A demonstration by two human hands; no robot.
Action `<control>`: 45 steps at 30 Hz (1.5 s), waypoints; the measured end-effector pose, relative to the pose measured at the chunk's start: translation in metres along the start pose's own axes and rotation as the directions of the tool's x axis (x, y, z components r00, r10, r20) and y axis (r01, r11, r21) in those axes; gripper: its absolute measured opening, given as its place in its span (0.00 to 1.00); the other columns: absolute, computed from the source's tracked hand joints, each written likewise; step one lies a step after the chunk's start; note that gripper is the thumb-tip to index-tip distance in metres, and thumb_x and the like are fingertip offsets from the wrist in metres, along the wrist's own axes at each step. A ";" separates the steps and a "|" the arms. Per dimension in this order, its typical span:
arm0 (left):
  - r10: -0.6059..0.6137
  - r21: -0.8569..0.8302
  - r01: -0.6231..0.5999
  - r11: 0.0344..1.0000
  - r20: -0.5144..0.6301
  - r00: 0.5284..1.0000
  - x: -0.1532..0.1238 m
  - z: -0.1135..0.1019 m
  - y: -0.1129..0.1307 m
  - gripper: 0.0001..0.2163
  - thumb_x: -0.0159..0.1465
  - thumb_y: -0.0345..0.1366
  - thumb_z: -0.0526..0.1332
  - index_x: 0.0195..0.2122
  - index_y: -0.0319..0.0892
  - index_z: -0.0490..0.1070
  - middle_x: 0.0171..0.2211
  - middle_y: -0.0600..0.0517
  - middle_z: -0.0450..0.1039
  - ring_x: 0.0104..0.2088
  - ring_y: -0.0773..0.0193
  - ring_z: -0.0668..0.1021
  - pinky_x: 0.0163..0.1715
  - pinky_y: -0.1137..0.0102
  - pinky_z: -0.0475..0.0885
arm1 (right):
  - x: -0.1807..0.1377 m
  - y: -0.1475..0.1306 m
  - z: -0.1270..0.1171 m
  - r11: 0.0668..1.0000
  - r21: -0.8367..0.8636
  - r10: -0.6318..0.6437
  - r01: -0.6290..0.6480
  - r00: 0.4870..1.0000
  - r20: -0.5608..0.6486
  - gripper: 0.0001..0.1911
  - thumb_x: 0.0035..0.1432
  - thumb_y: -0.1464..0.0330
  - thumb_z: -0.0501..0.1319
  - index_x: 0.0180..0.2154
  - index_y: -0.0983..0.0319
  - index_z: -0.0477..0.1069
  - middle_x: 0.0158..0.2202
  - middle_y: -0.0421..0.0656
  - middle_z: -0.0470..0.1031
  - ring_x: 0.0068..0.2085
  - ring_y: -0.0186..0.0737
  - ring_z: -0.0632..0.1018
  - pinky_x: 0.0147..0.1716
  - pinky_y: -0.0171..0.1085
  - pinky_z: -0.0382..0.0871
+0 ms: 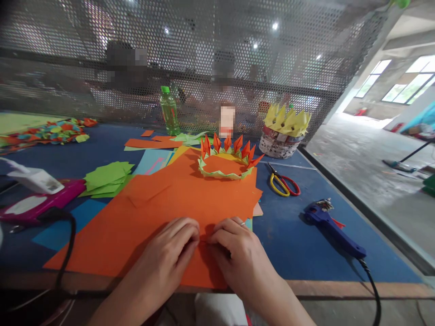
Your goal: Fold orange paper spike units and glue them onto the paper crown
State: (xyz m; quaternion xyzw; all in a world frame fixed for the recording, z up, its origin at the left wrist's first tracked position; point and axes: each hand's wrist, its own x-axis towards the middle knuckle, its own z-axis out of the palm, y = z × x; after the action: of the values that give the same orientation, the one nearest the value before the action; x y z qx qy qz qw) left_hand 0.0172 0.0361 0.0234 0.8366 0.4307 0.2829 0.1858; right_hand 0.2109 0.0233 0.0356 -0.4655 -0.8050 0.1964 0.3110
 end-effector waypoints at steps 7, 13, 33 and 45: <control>-0.006 -0.008 0.006 1.000 0.020 1.000 -0.001 -0.002 0.001 0.10 0.70 0.23 0.48 0.36 0.42 0.63 0.37 0.51 0.68 0.38 0.60 0.72 0.39 0.65 0.68 | 0.008 -0.005 0.005 0.991 -0.081 0.105 -0.107 0.994 -0.021 0.07 0.62 0.76 0.64 0.33 0.60 0.74 0.35 0.41 0.76 0.37 0.40 0.74 0.37 0.39 0.69; -0.010 -0.023 0.011 1.000 0.035 0.999 -0.001 -0.002 0.002 0.10 0.71 0.23 0.47 0.35 0.42 0.62 0.37 0.51 0.67 0.39 0.59 0.71 0.39 0.64 0.67 | 0.008 -0.010 0.009 0.980 -0.131 0.145 -0.147 0.989 -0.029 0.09 0.61 0.78 0.64 0.32 0.60 0.70 0.35 0.40 0.74 0.37 0.41 0.73 0.38 0.39 0.66; -0.099 0.084 0.109 0.990 -0.115 0.988 -0.007 -0.003 -0.006 0.10 0.68 0.27 0.52 0.48 0.46 0.61 0.49 0.48 0.66 0.49 0.51 0.69 0.48 0.56 0.63 | 0.007 -0.004 0.006 0.978 -0.079 0.198 -0.191 0.976 0.095 0.09 0.66 0.79 0.56 0.38 0.58 0.62 0.38 0.40 0.68 0.40 0.42 0.69 0.44 0.44 0.63; -0.096 0.091 0.108 0.990 -0.129 0.987 -0.010 -0.003 -0.006 0.11 0.67 0.26 0.52 0.48 0.45 0.62 0.50 0.47 0.67 0.51 0.51 0.70 0.49 0.55 0.63 | 0.001 -0.001 -0.003 0.989 -0.014 0.148 -0.147 0.982 0.119 0.12 0.64 0.82 0.53 0.40 0.58 0.63 0.40 0.41 0.70 0.43 0.42 0.70 0.44 0.42 0.64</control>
State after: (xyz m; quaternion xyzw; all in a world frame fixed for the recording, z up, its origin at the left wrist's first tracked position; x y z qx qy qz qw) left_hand 0.0072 0.0318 0.0192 0.8024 0.4970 0.3029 0.1317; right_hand 0.2115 0.0240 0.0392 -0.5121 -0.7859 0.2444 0.2457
